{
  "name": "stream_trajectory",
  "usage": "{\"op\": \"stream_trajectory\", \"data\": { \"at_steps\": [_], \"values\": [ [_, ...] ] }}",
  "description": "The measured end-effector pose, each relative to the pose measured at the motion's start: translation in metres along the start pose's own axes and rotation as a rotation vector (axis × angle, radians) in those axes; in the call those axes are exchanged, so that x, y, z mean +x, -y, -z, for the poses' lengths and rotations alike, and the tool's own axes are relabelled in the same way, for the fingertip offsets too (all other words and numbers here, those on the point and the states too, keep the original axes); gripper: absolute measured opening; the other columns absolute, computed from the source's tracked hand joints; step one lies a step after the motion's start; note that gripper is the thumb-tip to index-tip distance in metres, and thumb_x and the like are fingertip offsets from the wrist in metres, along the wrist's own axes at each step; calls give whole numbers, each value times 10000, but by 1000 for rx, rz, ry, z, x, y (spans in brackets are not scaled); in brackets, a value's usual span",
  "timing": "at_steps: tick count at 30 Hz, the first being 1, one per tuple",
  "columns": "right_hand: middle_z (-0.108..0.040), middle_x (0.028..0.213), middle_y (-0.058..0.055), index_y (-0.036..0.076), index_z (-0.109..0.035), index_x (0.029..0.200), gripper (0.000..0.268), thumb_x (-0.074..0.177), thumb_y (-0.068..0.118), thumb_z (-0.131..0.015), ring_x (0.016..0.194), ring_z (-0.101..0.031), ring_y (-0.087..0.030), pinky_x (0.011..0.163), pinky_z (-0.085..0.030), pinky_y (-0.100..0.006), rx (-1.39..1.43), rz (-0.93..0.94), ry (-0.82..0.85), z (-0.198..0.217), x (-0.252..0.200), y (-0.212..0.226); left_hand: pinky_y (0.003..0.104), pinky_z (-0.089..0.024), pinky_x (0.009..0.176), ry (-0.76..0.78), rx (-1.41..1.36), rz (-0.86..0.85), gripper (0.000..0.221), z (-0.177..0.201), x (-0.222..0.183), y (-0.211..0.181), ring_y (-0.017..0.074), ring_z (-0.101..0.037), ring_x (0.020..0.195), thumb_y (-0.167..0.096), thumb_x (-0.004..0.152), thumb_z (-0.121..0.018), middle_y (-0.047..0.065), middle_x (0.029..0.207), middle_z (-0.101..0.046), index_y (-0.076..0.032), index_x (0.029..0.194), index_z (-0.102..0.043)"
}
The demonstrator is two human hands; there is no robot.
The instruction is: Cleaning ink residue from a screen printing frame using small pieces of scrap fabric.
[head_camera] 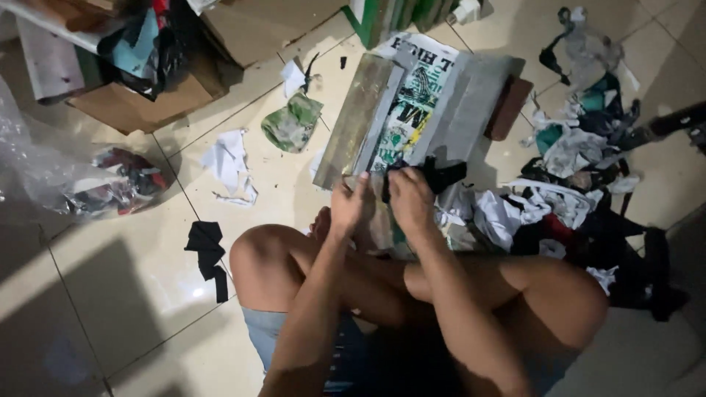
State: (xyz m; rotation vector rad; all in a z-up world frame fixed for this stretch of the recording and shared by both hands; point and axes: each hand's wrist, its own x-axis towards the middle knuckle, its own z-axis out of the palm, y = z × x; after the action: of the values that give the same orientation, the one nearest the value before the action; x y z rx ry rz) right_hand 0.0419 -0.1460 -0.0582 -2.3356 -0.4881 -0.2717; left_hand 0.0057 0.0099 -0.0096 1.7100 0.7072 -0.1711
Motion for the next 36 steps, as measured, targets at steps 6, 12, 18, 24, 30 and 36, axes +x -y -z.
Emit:
{"op": "stream_trajectory", "data": {
  "at_steps": [6, 12, 18, 24, 30, 36],
  "values": [
    [-663, 993, -83, 158, -727, 1022, 138, 1000, 232, -612, 952, -691, -353, 789, -578, -416, -78, -186, 258, -23, -40, -11, 585, -468, 1078, 2, -6, 36, 881, 5, 36, 7, 453, -559, 1321, -630, 980, -596, 340, 1351, -595, 85, 1466, -427],
    [-669, 963, -60, 162, -706, 957, 61, 958, 188, -650, 938, -709, -333, 775, -581, -427, -115, -44, 82, -21, 18, -1, 604, -385, 1167, -4, 88, 21, 987, 13, 17, -31, 449, -484, 1396, -717, 921, -599, 326, 1435, -546, 45, 1513, -393],
    [-701, 999, -78, 157, -727, 963, 97, 975, 173, -632, 963, -719, -339, 806, -586, -413, -15, -68, 243, -2, -28, 15, 550, -524, 1058, -120, -155, -107, 710, 21, 27, -15, 431, -612, 1260, -508, 980, -674, 304, 1318, -646, 39, 1416, -554],
    [-711, 1047, -99, 139, -712, 954, 94, 993, 191, -643, 1066, -696, -330, 914, -550, -447, -163, -188, 205, -13, 49, 4, 568, -497, 1117, 78, -166, 162, 988, 16, 32, -35, 444, -380, 1469, -631, 958, -691, 253, 1644, -271, -119, 1645, -200],
    [-700, 954, -45, 165, -724, 970, 116, 988, 198, -615, 900, -721, -319, 732, -569, -393, -39, -75, 207, -12, -23, 11, 623, -502, 1074, -25, -74, 24, 931, 27, 17, -21, 473, -514, 1355, -625, 995, -590, 346, 1471, -489, 69, 1549, -311],
    [-685, 949, -83, 114, -699, 961, 41, 983, 106, -666, 907, -709, -329, 736, -578, -394, -77, -31, -26, 5, 22, 12, 564, -548, 868, 15, -44, -113, 645, 14, 2, -14, 359, -712, 977, -591, 978, -670, 304, 1009, -711, 36, 1119, -612]
  ]
}}
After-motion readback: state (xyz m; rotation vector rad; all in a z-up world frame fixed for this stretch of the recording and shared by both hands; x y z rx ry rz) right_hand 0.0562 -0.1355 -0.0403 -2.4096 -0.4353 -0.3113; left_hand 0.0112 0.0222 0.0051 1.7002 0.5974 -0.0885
